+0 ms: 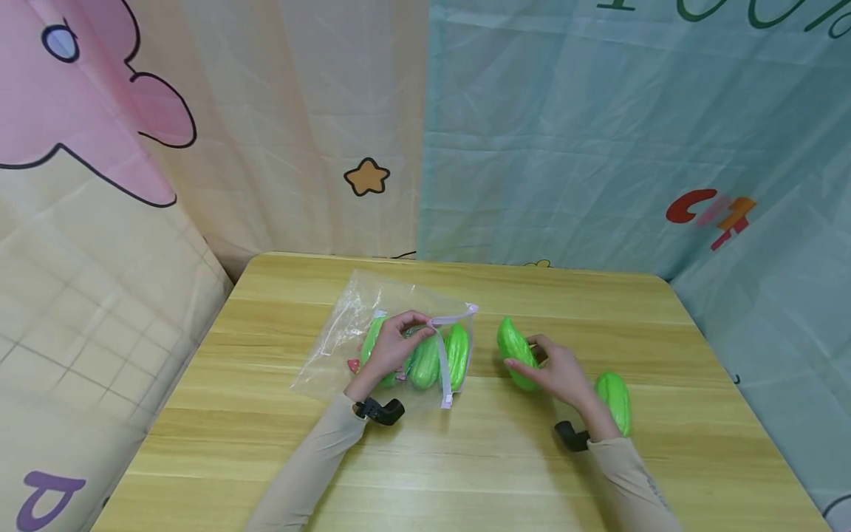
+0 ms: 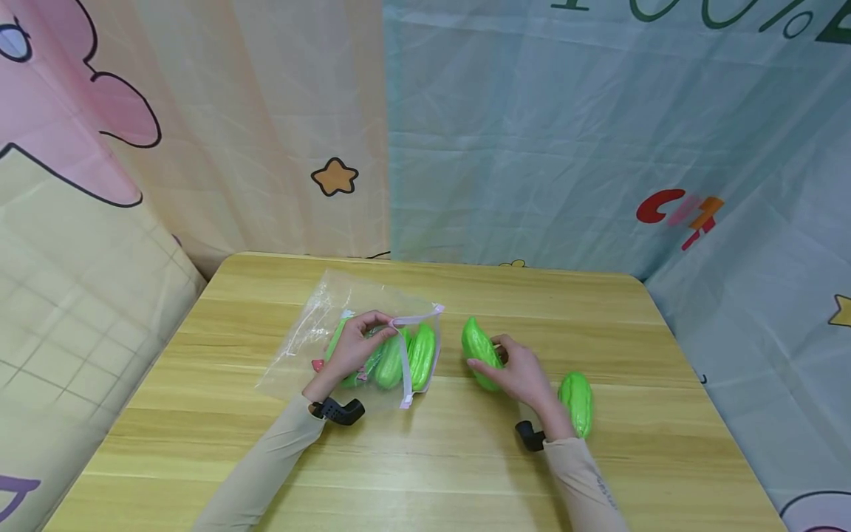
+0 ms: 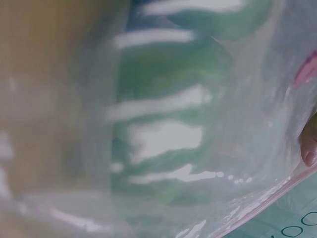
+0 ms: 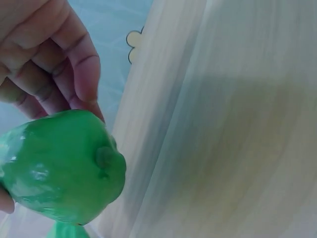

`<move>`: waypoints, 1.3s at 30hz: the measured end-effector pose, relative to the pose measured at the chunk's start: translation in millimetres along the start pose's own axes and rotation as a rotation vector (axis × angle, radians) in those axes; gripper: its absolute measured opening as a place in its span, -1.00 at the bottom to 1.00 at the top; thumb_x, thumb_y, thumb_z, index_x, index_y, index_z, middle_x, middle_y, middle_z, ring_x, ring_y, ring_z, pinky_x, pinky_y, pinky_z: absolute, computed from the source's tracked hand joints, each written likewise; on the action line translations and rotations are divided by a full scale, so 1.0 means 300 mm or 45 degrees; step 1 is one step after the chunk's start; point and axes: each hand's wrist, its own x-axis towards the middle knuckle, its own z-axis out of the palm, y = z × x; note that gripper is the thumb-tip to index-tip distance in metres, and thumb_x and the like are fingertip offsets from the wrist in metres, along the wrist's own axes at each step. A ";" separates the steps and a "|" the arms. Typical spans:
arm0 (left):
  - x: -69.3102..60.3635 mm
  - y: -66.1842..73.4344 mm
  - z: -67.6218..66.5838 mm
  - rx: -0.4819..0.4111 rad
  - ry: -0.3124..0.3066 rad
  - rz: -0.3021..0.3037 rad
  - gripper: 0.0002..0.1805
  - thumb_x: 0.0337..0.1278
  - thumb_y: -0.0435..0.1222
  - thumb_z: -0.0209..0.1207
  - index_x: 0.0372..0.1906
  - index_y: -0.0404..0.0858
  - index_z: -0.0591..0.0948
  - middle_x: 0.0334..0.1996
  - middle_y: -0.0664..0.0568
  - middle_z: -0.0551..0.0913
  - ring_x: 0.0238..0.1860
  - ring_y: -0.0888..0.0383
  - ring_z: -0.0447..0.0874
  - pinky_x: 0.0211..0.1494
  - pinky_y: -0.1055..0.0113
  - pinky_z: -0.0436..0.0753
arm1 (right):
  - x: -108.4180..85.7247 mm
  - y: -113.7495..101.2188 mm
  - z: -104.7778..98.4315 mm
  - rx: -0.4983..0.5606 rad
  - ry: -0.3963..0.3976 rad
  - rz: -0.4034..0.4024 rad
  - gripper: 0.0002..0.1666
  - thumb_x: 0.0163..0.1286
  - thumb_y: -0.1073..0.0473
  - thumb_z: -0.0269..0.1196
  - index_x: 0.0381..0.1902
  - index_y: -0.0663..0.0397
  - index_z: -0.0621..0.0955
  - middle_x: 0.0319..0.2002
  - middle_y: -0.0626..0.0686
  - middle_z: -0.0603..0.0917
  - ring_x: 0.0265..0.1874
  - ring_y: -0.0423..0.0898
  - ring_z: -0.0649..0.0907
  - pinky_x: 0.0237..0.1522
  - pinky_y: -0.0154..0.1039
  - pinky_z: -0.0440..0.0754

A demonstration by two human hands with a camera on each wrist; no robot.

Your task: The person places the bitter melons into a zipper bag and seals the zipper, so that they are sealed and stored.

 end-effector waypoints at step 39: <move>-0.001 -0.002 0.000 0.006 -0.006 0.024 -0.85 0.13 -0.47 0.23 -0.23 -0.51 0.60 -0.24 -0.26 0.67 -0.09 -0.11 0.61 0.11 0.05 0.49 | 0.037 -0.080 0.101 0.598 -0.105 0.313 -0.35 0.15 -0.03 0.41 0.02 0.34 0.49 -0.24 0.17 0.60 -0.38 0.02 0.63 -0.32 -0.10 0.66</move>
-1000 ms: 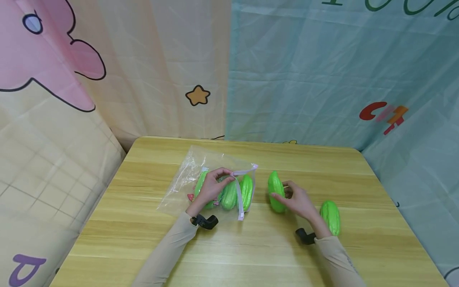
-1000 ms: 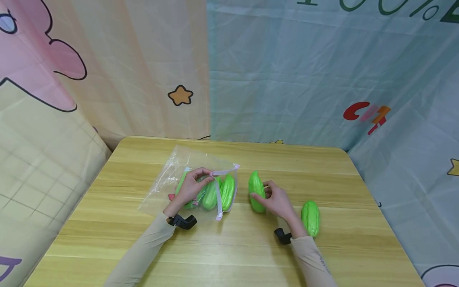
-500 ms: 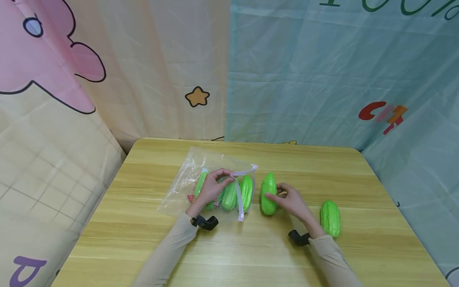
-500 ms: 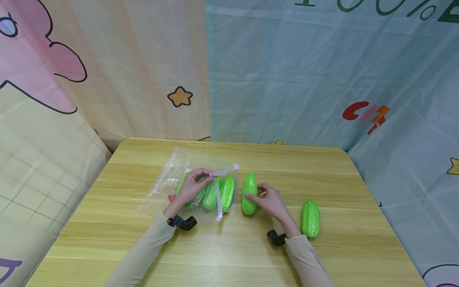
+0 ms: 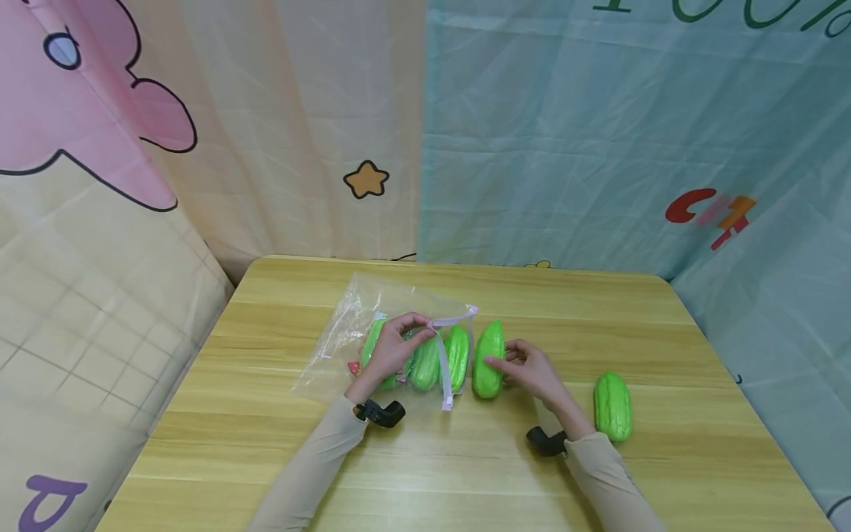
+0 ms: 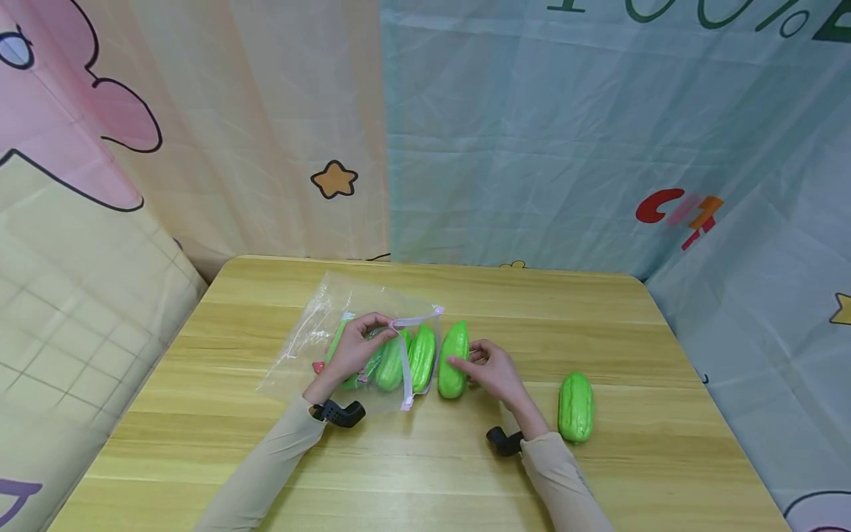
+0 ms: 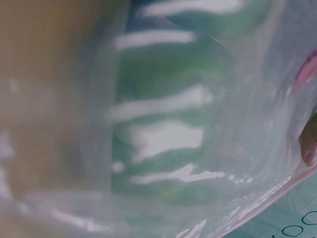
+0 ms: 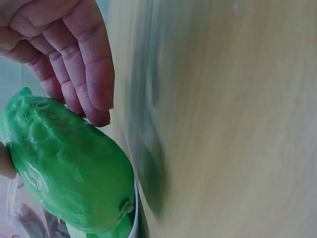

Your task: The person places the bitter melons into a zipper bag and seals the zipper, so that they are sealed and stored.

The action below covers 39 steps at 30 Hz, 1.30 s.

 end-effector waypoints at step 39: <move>-0.001 0.002 0.009 0.023 -0.003 -0.016 -0.85 0.11 -0.46 0.25 -0.24 -0.48 0.61 -0.25 -0.23 0.68 -0.13 -0.05 0.62 0.09 0.09 0.51 | 0.014 0.003 0.038 0.162 -0.057 0.088 -0.36 0.18 0.00 0.39 0.01 0.33 0.41 -0.32 0.15 0.67 -0.44 0.00 0.68 -0.30 -0.07 0.66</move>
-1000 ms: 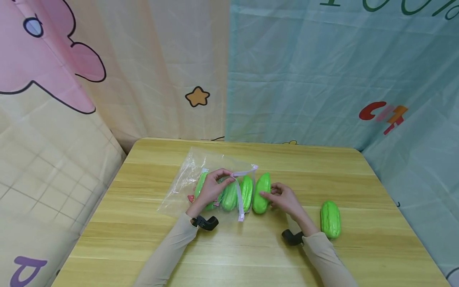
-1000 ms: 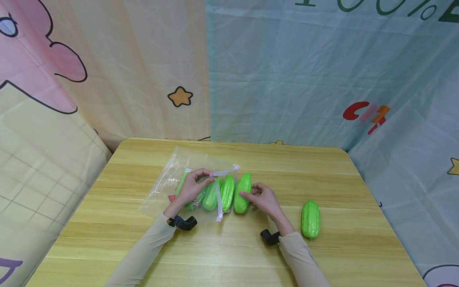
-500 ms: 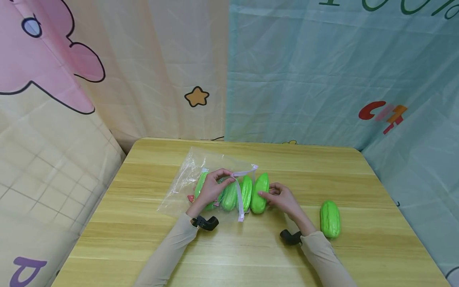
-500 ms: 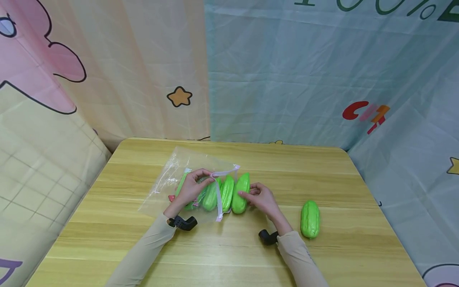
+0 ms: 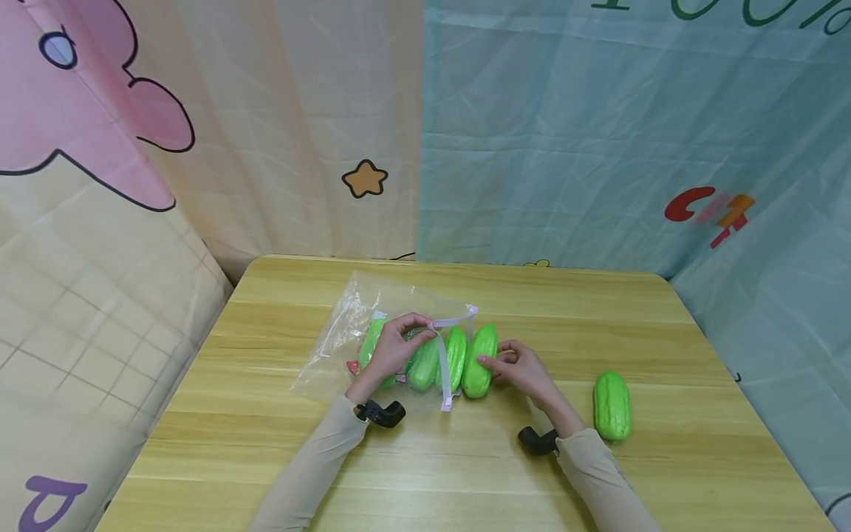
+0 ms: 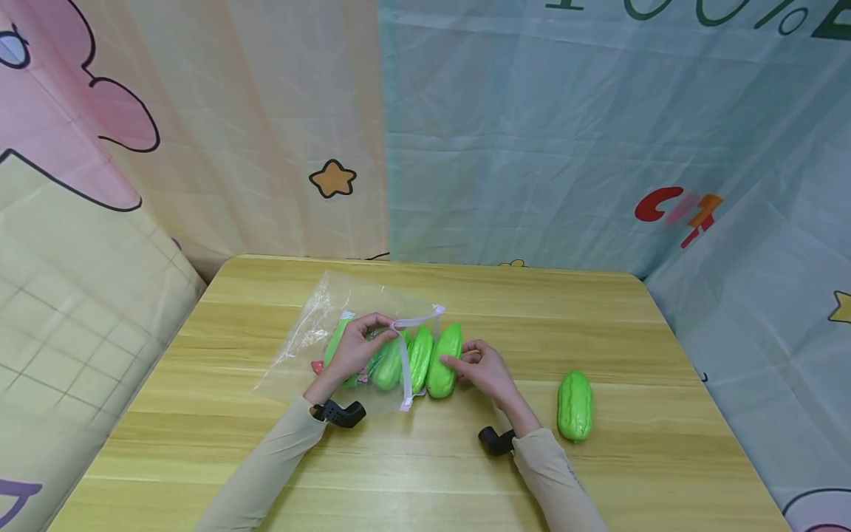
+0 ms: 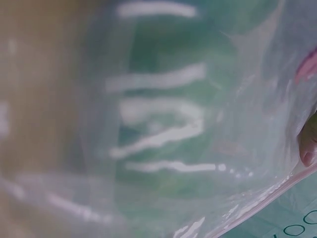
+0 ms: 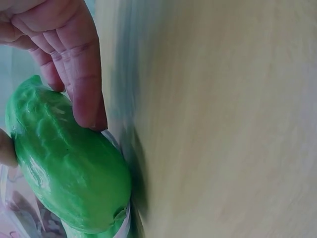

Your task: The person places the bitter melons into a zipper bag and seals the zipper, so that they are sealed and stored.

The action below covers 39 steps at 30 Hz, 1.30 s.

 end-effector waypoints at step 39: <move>0.005 0.015 0.002 -0.032 -0.008 -0.015 -0.86 0.10 -0.49 0.24 -0.24 -0.50 0.61 -0.24 -0.26 0.67 -0.13 -0.08 0.61 0.13 0.07 0.48 | 0.016 -0.009 0.039 0.107 0.006 -0.007 -0.38 0.15 0.04 0.42 -0.03 0.36 0.44 -0.30 0.18 0.61 -0.42 0.00 0.68 -0.26 -0.12 0.66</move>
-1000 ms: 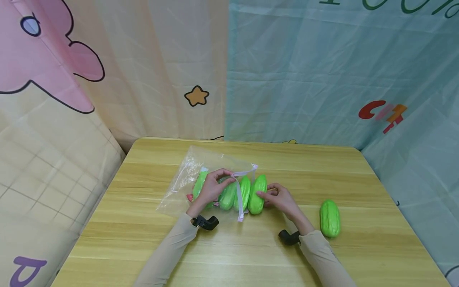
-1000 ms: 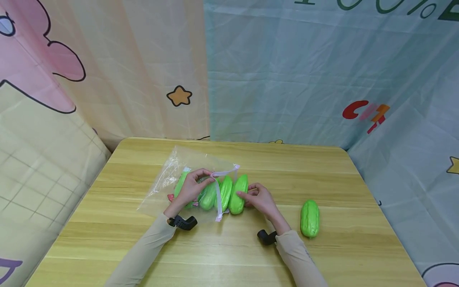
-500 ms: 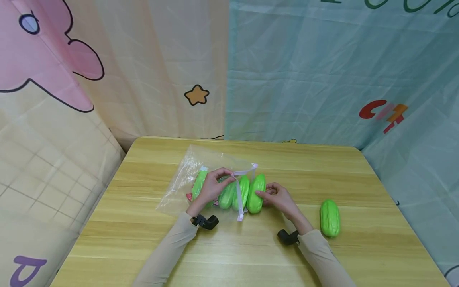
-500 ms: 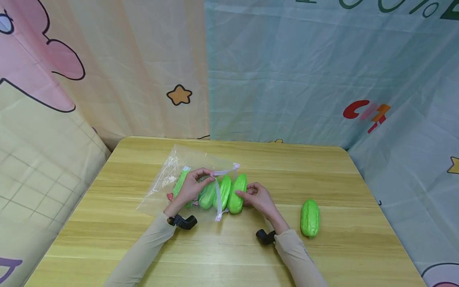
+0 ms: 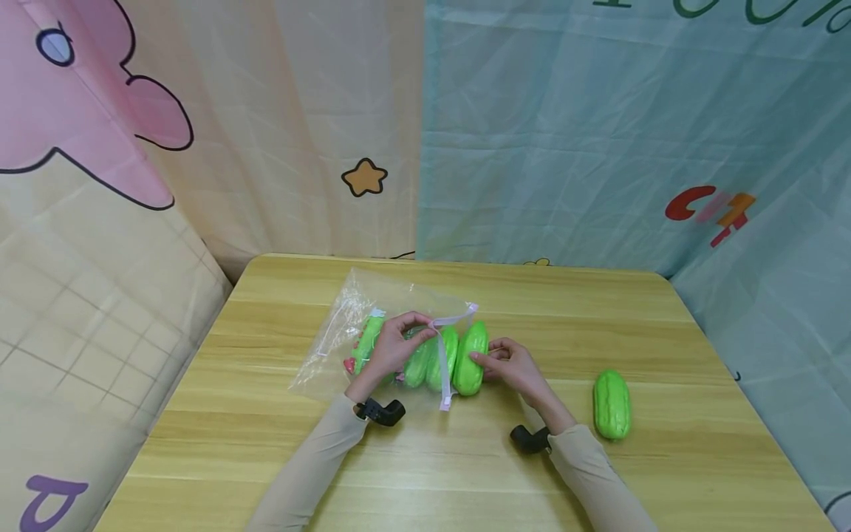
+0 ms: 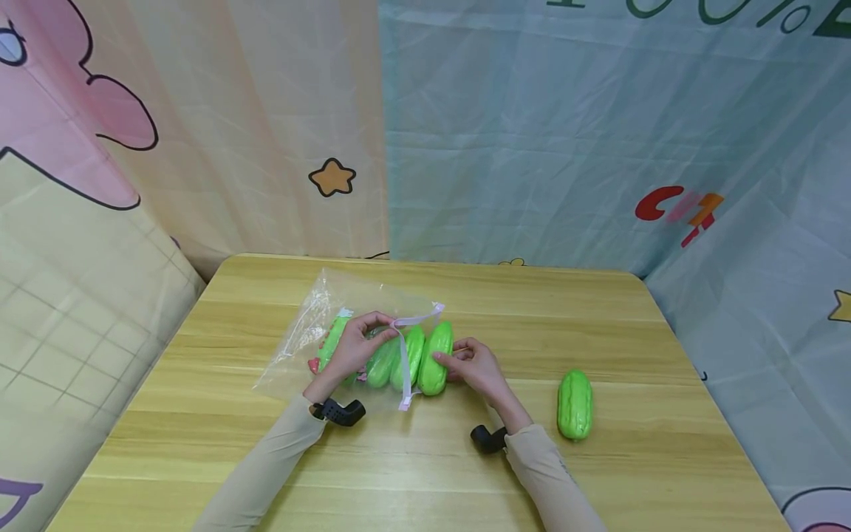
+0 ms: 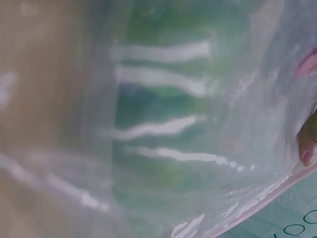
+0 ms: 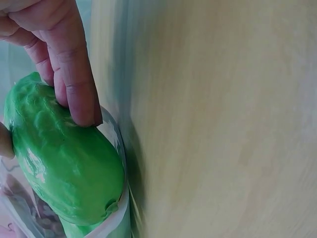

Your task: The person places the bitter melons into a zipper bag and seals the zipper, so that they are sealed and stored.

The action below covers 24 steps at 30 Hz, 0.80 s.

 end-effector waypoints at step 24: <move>0.001 -0.003 0.004 0.019 0.006 0.024 -0.86 0.07 -0.51 0.25 -0.25 -0.50 0.61 -0.22 -0.26 0.67 -0.12 -0.10 0.61 0.10 0.12 0.51 | 0.007 0.005 0.017 -0.065 -0.001 -0.001 -0.40 0.16 -0.01 0.41 -0.04 0.29 0.46 -0.39 0.10 0.67 -0.44 0.01 0.68 -0.36 -0.11 0.65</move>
